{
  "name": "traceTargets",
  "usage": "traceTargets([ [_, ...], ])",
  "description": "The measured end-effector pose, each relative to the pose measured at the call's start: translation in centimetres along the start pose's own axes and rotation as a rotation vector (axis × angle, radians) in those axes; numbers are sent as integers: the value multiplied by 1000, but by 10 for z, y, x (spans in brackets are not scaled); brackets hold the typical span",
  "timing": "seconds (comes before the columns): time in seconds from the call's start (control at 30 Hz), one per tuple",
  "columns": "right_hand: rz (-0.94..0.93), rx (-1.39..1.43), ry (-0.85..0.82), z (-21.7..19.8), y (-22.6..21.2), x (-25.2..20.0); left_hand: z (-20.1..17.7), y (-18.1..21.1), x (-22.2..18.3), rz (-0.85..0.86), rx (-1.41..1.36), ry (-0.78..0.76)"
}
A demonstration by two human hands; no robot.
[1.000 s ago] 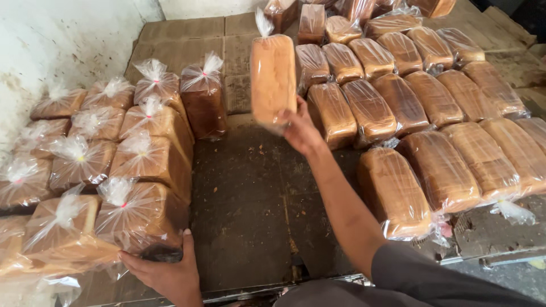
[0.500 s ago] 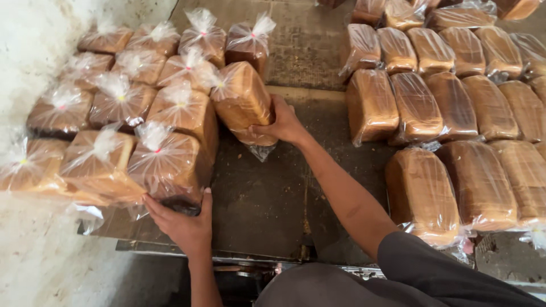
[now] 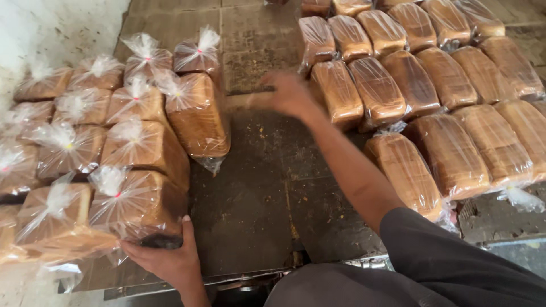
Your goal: The person organizes numerous packaged loaves of bread on a metal surface, moving them from one side to another to create neat stacks.
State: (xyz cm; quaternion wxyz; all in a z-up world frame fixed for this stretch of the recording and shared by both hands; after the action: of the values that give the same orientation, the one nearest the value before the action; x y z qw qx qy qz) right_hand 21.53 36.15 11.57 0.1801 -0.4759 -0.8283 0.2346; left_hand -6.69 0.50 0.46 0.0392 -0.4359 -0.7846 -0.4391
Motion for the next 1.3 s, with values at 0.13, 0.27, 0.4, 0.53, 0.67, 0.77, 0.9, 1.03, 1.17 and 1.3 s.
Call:
traceTargets([
  [0.13, 366, -430, 425, -67, 92, -20, -1, -8, -1, -55, 8, -11],
  [0.27, 382, -570, 230, -28, 117, -32, 2, -9, -3, -30, 10, -14],
  [0.4, 388, -285, 170, -28, 95, -35, -2, -9, -4, -65, 38, -17],
  [0.53, 304, -262, 151, -27, 73, -47, -7, 1, -4, -69, -86, -44],
  [0.67, -29, 167, 82, -34, 22, -69, -12, 11, -1, -61, -102, -43],
  [0.77, -270, 703, 36, -26, -32, -97, -12, 12, 0, -80, -92, -52],
  [0.9, -617, 781, -64, 25, -100, -106, -12, 16, -1, -61, -107, -47],
  [1.03, -455, 425, -44, 103, -117, -124, -17, 52, -26, 36, 49, 132],
  [1.17, -288, 282, 17, 97, -106, -144, 2, 110, -37, 235, -157, -67],
  [1.3, -313, -28, 335, 13, -80, -184, 43, 138, -2, 239, -170, -555],
])
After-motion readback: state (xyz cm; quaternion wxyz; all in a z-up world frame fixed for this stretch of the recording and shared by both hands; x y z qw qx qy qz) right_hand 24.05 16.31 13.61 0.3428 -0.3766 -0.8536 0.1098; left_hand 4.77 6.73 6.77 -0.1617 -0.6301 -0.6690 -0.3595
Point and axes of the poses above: each hand's wrist, its own x-axis towards the middle knuckle, its own z-axis out of the palm, y = z × x, the point moved 7 cm from there along x, towards the middle knuckle, and after that the axes turned 14 degrees about -y, right-handed, at the moved point
